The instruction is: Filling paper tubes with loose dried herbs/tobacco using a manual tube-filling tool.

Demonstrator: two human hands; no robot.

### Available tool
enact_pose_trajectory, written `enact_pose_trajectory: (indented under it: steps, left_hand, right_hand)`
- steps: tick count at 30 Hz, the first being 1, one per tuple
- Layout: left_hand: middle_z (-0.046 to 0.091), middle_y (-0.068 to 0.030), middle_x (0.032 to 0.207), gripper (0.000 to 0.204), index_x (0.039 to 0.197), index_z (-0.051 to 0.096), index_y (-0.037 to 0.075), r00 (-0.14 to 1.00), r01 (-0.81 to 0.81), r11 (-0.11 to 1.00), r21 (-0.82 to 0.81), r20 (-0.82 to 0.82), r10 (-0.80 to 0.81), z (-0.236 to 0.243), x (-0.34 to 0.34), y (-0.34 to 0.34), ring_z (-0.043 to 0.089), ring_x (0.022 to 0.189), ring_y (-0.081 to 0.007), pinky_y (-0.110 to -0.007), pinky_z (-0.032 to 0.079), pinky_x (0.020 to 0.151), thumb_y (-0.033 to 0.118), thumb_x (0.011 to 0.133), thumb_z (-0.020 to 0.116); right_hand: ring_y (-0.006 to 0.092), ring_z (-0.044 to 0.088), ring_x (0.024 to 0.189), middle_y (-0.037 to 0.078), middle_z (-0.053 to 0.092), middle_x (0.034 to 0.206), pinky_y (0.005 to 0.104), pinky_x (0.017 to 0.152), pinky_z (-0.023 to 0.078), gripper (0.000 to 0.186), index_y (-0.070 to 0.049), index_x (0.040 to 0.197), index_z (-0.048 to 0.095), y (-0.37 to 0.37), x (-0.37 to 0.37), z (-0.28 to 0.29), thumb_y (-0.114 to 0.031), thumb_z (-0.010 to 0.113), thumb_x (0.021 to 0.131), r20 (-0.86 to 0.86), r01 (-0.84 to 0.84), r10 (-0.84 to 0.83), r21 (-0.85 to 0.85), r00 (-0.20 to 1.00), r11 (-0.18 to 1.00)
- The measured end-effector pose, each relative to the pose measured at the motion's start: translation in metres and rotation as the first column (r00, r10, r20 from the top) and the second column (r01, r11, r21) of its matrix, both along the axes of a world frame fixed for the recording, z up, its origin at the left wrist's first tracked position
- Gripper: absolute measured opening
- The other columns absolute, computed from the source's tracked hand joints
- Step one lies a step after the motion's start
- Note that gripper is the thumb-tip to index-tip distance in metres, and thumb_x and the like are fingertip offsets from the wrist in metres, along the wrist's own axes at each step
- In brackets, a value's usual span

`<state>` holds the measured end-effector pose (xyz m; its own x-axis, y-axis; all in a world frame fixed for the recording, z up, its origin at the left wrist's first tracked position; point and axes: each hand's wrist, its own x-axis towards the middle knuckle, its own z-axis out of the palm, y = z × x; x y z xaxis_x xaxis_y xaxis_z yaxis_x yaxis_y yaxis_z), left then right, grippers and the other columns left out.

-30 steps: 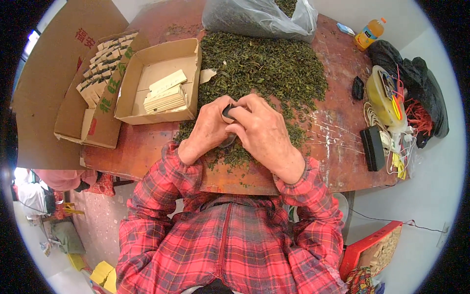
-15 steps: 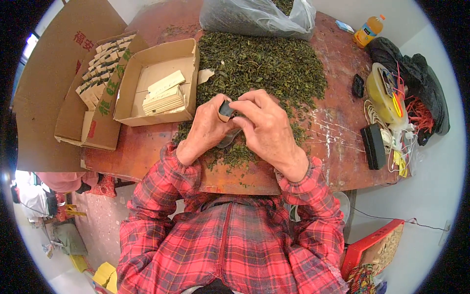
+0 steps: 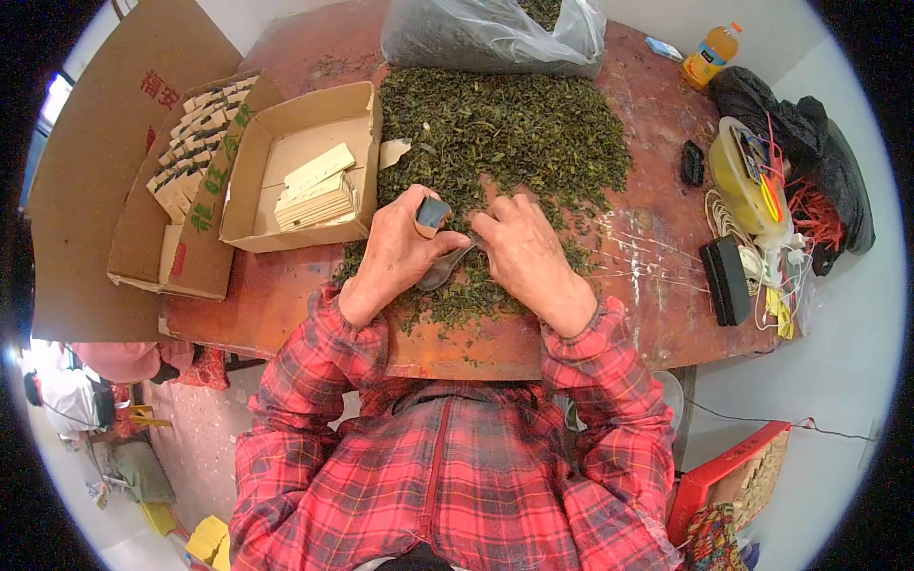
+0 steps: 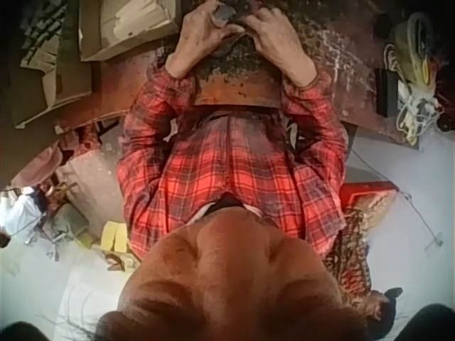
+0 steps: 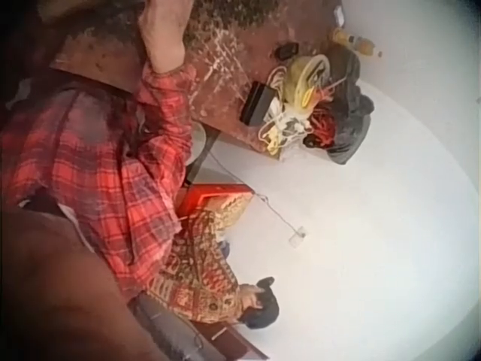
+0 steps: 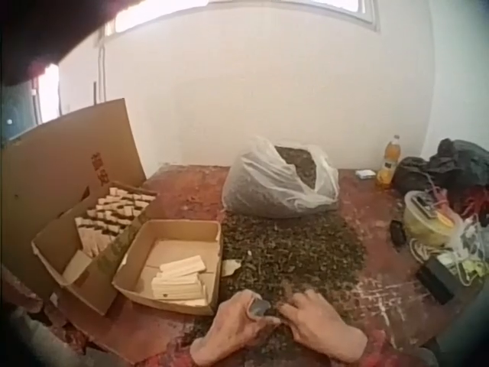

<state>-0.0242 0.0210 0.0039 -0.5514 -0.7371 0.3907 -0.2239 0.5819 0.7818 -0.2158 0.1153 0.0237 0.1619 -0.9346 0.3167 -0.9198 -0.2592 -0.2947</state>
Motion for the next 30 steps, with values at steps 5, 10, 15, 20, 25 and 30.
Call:
enact_pose_trajectory:
  steps: [5, 10, 15, 20, 25, 30]
  left_hand:
    - [0.063, -0.0156, 0.082, 0.054, 0.101, 0.058, 0.002, 1.000, -0.024, 0.999, -0.048, 0.001, 0.024, -0.001, 0.000, 0.000, 0.061, 0.075, -0.0387, -0.044, 0.052, 0.069, 0.026, 0.074, 0.099]
    - [0.062, -0.0149, 0.081, 0.052, 0.100, 0.058, 0.002, 0.999, -0.040, 0.999, -0.029, 0.008, 0.040, -0.002, 0.000, 0.000, 0.058, 0.072, -0.0360, -0.044, 0.051, 0.067, 0.026, 0.076, 0.098]
    - [0.062, -0.0147, 0.080, 0.049, 0.099, 0.057, 0.002, 0.999, -0.035, 0.999, -0.026, 0.013, 0.036, -0.002, 0.000, 0.000, 0.058, 0.071, -0.0348, -0.043, 0.051, 0.066, 0.022, 0.077, 0.097]
    - [0.063, -0.0146, 0.080, 0.047, 0.099, 0.058, 0.002, 0.999, -0.047, 0.999, -0.015, 0.013, 0.047, -0.002, 0.001, 0.001, 0.060, 0.070, -0.0344, -0.043, 0.051, 0.066, 0.019, 0.077, 0.096]
    - [0.061, -0.0174, 0.087, 0.047, 0.095, 0.054, 0.002, 0.999, -0.046, 0.996, 0.074, 0.025, 0.045, 0.009, 0.001, 0.006, 0.061, 0.082, -0.0418, -0.050, 0.049, 0.072, 0.019, 0.076, 0.094]
    - [0.062, -0.0167, 0.089, 0.048, 0.098, 0.057, 0.002, 0.998, -0.066, 0.994, 0.087, 0.015, 0.064, 0.014, 0.005, 0.007, 0.063, 0.082, -0.0406, -0.049, 0.050, 0.070, 0.021, 0.076, 0.096]
  right_hand:
    - [0.0402, 0.062, 0.099, 0.017, 0.064, 0.104, 0.0492, 0.089, 0.052, 0.023, -0.002, 0.106, 0.071, 0.004, -0.007, 0.000, 0.003, 0.075, 0.084, 0.018, -0.034, 0.034, 0.001, 0.999, 0.999]
    - [0.0370, 0.065, 0.087, 0.016, 0.064, 0.090, 0.0447, 0.076, 0.052, 0.015, -0.001, 0.102, 0.071, 0.010, -0.002, 0.014, -0.001, 0.076, 0.088, 0.269, -0.040, 0.050, -0.041, 0.962, 0.998]
    - [0.0307, 0.066, 0.072, 0.014, 0.067, 0.081, 0.0406, 0.066, 0.051, 0.014, 0.001, 0.102, 0.070, 0.009, 0.007, 0.013, -0.007, 0.075, 0.091, 0.407, -0.020, 0.019, -0.001, 0.913, 1.000]
    - [0.0168, 0.062, 0.064, 0.009, 0.070, 0.077, 0.0343, 0.060, 0.048, 0.015, 0.001, 0.103, 0.070, 0.014, 0.014, 0.015, -0.010, 0.074, 0.094, 0.569, 0.033, -0.134, 0.184, 0.811, 0.982]
    - [0.0138, 0.060, 0.065, 0.007, 0.068, 0.075, 0.0330, 0.060, 0.047, 0.013, 0.001, 0.100, 0.070, 0.021, 0.012, 0.021, -0.010, 0.074, 0.095, 0.570, 0.124, -0.185, 0.145, 0.801, 0.982]
    - [0.0204, 0.063, 0.063, 0.013, 0.069, 0.077, 0.0351, 0.059, 0.048, 0.011, 0.001, 0.097, 0.069, 0.017, 0.012, 0.022, -0.008, 0.074, 0.094, 0.484, 0.148, -0.172, 0.088, 0.858, 0.985]
